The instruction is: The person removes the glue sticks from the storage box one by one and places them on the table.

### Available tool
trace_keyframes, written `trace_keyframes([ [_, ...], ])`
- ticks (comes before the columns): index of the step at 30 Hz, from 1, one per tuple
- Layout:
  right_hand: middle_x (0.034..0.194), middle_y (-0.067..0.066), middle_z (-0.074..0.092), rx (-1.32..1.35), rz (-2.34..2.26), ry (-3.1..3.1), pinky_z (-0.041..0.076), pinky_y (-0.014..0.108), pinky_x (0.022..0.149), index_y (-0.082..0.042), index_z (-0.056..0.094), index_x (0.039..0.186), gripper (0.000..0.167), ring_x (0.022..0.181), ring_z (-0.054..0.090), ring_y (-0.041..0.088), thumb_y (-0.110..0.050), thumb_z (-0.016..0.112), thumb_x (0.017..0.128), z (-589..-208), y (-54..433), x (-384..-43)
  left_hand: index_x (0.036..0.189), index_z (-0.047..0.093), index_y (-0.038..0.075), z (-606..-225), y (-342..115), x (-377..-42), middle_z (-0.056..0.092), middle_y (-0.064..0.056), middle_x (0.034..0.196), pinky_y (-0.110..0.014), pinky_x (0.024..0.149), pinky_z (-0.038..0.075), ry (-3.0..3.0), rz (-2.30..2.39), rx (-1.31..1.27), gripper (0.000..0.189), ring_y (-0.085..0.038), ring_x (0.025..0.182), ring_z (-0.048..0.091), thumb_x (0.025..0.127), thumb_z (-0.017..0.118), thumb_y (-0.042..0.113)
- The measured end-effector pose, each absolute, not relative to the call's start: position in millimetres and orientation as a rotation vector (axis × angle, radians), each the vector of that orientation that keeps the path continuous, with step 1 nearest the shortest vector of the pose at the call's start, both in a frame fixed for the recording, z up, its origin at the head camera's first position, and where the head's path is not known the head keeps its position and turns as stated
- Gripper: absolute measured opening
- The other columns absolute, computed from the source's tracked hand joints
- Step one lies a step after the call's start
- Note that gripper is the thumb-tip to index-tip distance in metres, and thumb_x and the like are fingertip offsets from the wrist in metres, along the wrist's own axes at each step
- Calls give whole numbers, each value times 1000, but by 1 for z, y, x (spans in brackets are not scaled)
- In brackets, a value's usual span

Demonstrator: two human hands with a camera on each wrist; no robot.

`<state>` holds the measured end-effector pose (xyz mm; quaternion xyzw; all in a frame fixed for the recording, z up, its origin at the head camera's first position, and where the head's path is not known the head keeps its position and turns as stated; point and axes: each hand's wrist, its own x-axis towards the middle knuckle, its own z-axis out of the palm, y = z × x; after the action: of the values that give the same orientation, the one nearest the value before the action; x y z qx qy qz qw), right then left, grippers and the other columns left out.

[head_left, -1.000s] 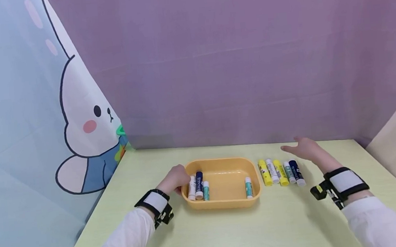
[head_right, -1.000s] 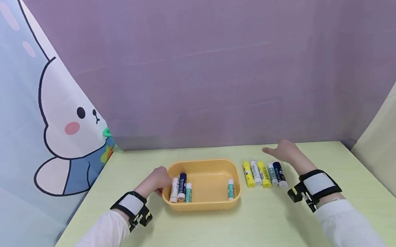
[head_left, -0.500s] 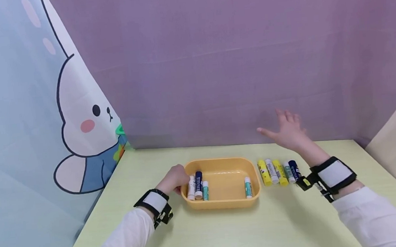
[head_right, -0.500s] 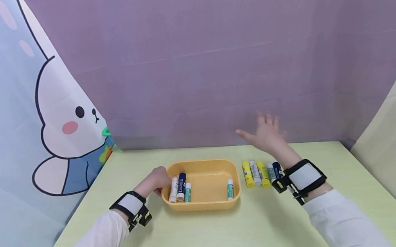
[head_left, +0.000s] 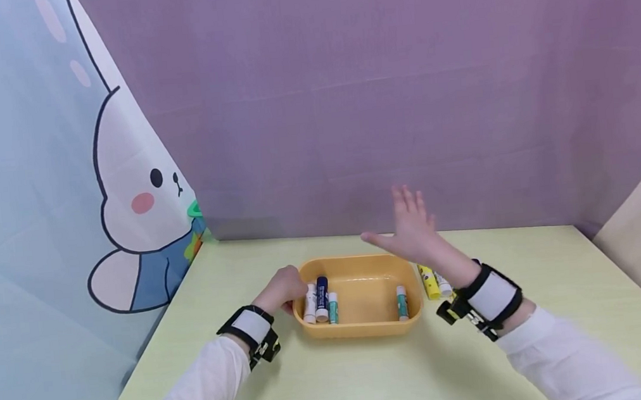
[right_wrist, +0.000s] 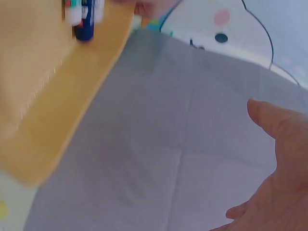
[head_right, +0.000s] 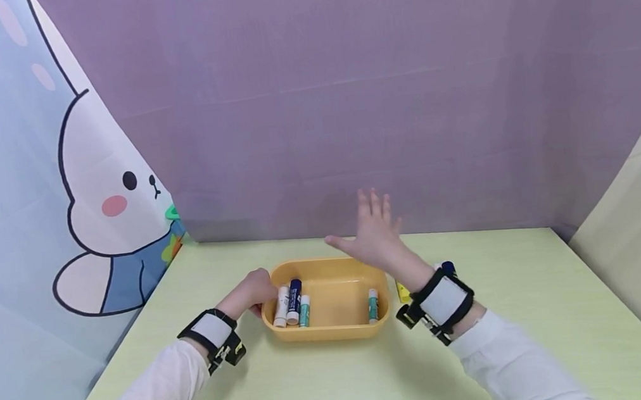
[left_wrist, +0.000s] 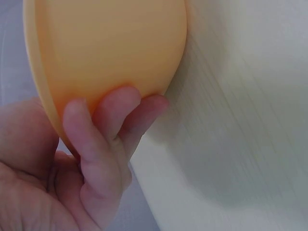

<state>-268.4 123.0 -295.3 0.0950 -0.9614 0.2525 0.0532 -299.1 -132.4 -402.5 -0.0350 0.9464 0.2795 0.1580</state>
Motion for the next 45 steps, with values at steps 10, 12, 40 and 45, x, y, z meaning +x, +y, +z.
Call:
trace_keyframes([
  [10,156,23,4,380,858,-2980,15,60,114,0,5,150,110,143,0,41,-58,66,79,-335,78,-262,107,53,-9,-404,-132,-301,59,-15,76,-31,40,55,2709,785,-103,23,-22,45,61,88,50,3],
  [12,155,22,9,392,873,-3008,22,57,113,0,7,149,109,143,7,40,-56,67,79,-344,70,-260,106,54,-8,-405,-132,-302,59,-15,76,-31,40,55,2713,769,-104,22,-22,45,61,88,51,4],
  [40,121,25,50,590,798,-3298,52,40,83,11,42,128,74,93,53,25,-40,69,82,-416,24,-258,98,54,-9,-407,-133,-304,60,-16,73,-31,39,55,2711,786,-88,17,-22,44,61,85,48,1],
  [45,113,23,53,648,752,-3282,50,39,85,13,46,121,65,92,51,26,-35,69,83,-422,21,-263,98,55,-9,-407,-133,-304,60,-16,73,-31,39,54,2711,795,-86,17,-23,44,61,85,48,1],
])
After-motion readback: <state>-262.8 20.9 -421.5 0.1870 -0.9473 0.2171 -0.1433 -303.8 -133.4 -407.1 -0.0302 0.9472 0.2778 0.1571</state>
